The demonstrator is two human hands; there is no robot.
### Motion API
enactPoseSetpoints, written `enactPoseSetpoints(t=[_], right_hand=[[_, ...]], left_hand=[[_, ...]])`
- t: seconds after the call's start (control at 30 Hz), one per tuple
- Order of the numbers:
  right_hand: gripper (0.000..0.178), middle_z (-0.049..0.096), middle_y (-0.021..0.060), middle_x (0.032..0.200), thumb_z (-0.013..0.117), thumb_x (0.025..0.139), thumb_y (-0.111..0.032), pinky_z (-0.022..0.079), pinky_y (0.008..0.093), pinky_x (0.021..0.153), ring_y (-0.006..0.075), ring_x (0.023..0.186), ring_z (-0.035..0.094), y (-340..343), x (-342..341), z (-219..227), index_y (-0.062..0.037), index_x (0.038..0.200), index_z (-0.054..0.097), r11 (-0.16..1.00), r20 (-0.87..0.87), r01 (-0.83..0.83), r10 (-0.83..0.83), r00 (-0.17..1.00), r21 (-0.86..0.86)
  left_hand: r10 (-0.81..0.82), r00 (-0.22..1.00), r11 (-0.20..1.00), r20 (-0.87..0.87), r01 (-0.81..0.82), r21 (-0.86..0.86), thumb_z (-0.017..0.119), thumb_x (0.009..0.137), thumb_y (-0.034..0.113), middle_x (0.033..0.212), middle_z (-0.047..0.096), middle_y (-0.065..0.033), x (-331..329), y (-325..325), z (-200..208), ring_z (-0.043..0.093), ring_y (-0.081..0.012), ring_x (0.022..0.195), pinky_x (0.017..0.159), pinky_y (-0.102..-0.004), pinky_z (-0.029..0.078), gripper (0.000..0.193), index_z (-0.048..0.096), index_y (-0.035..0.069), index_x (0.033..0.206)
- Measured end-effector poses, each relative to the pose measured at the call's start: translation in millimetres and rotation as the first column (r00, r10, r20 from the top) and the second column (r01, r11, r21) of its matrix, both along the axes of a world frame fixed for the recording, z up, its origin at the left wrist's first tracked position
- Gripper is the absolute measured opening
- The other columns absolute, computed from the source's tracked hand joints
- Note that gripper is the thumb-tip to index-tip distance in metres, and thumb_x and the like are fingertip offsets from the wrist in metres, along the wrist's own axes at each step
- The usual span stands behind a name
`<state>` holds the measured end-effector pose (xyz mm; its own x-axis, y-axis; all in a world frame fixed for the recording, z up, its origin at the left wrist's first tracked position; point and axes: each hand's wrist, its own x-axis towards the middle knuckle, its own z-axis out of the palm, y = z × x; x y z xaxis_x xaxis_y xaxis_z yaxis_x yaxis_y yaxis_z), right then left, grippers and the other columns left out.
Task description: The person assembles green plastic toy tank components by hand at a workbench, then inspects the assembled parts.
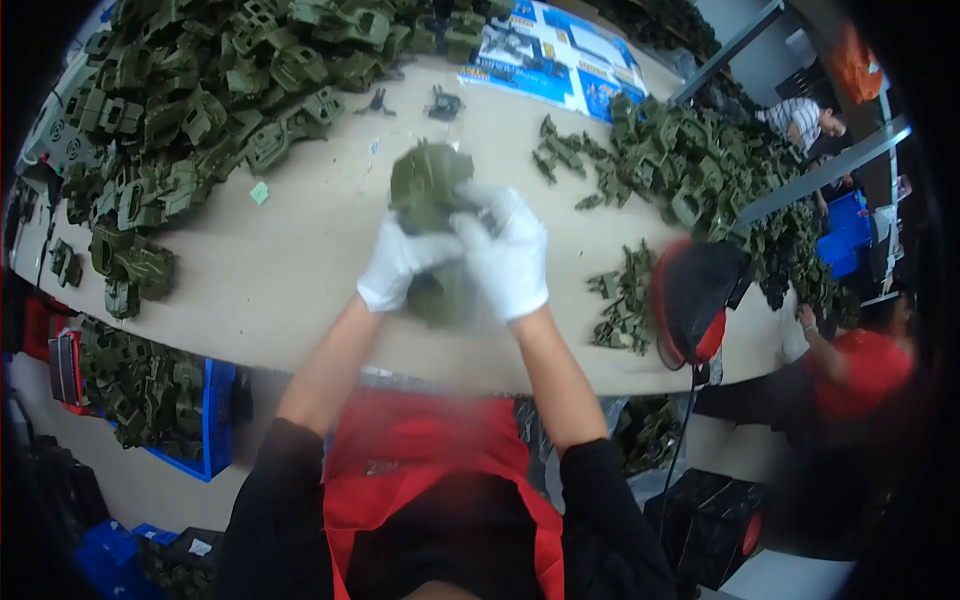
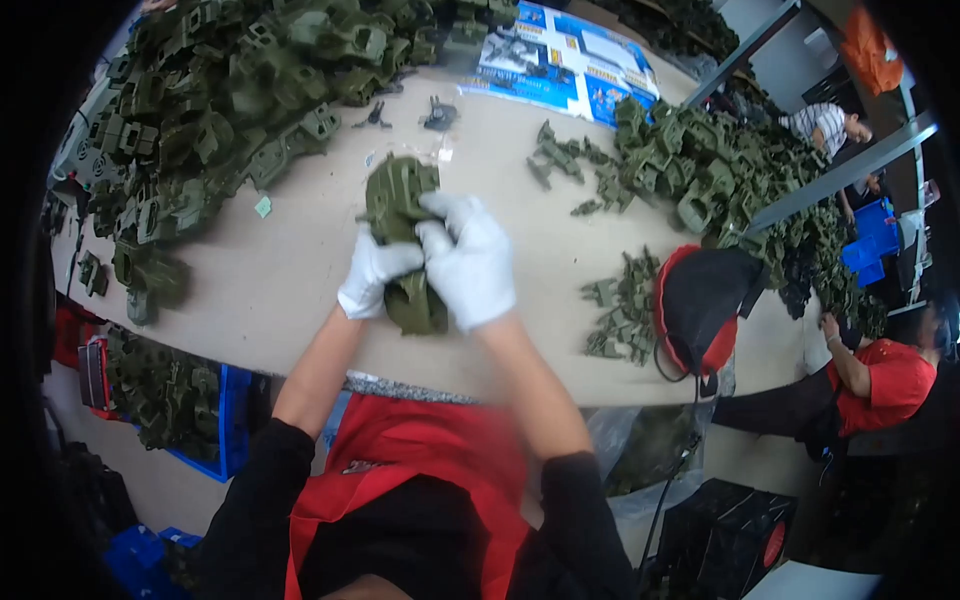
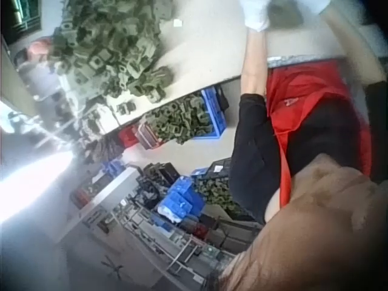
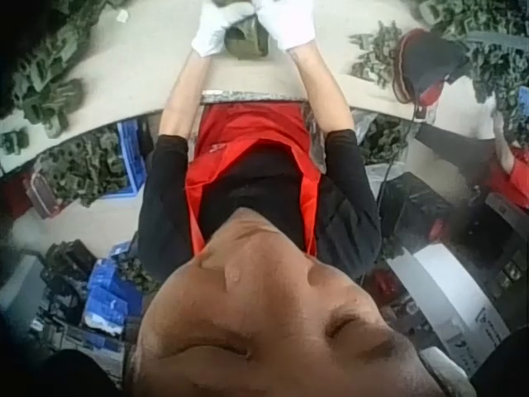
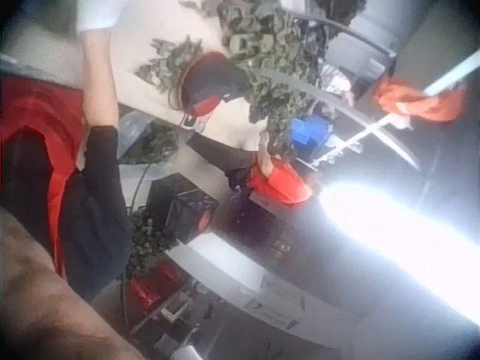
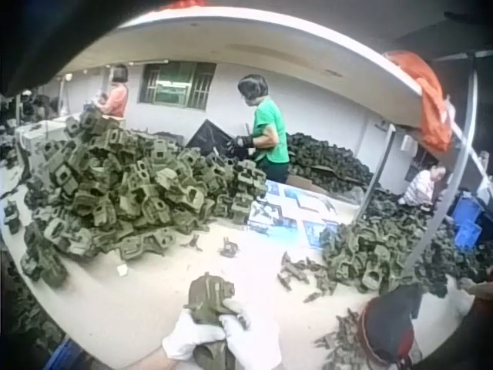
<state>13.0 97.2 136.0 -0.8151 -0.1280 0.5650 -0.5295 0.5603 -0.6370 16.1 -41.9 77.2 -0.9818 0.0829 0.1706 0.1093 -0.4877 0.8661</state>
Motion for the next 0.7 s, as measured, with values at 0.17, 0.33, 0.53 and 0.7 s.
enactPoseSetpoints(t=[0.17,0.33,0.53,0.7], right_hand=[[0.044,0.066,0.0054,0.097,0.071,0.083,-0.014,0.049,0.024,0.075,0.0112,0.087,0.061,22.6,-11.0,5.0,0.0024,0.123,0.061,0.851,0.556,-0.085,0.41,0.723,-0.518],[0.056,0.066,0.0103,0.107,0.074,0.085,-0.021,0.049,0.0275,0.085,0.0149,0.097,0.061,10.2,37.5,-33.1,0.0038,0.131,0.054,0.767,0.555,0.043,0.422,0.717,-0.64],[0.046,0.069,0.0075,0.101,0.076,0.082,-0.017,0.051,0.0268,0.08,0.0116,0.088,0.062,32.0,13.8,-6.2,0.0058,0.119,0.06,0.809,0.517,0.011,0.365,0.774,-0.588],[0.056,0.071,0.0081,0.101,0.083,0.069,-0.024,0.053,0.029,0.078,0.0149,0.088,0.067,106.4,-3.1,55.6,-0.0069,0.119,0.064,0.965,0.235,0.063,-0.125,0.964,0.254]], left_hand=[[-0.022,0.996,0.983,0.092,0.005,0.186,0.068,0.076,0.005,0.104,0.065,-0.0063,-0.4,-2.6,1.3,0.064,-0.0158,0.091,0.081,-0.0299,0.054,0.046,0.057,0.001,0.12],[0.166,0.984,0.966,0.057,-0.174,0.193,0.064,0.079,0.015,0.113,0.061,-0.0148,-0.7,-13.2,-5.8,0.065,-0.0274,0.099,0.089,-0.0407,0.055,0.055,0.048,-0.002,0.129],[0.085,0.995,0.995,0.057,-0.088,0.05,0.067,0.081,0.018,0.129,0.055,-0.0146,-4.0,2.2,-23.5,0.061,-0.0232,0.109,0.098,-0.036,0.048,0.063,0.043,0.0,0.137],[0.061,0.949,0.789,0.309,0.144,-0.597,0.074,0.078,0.01,0.121,0.062,-0.0134,-20.9,-13.0,-6.6,0.06,-0.0184,0.108,0.09,-0.0309,0.048,0.055,0.055,-0.004,0.128]])
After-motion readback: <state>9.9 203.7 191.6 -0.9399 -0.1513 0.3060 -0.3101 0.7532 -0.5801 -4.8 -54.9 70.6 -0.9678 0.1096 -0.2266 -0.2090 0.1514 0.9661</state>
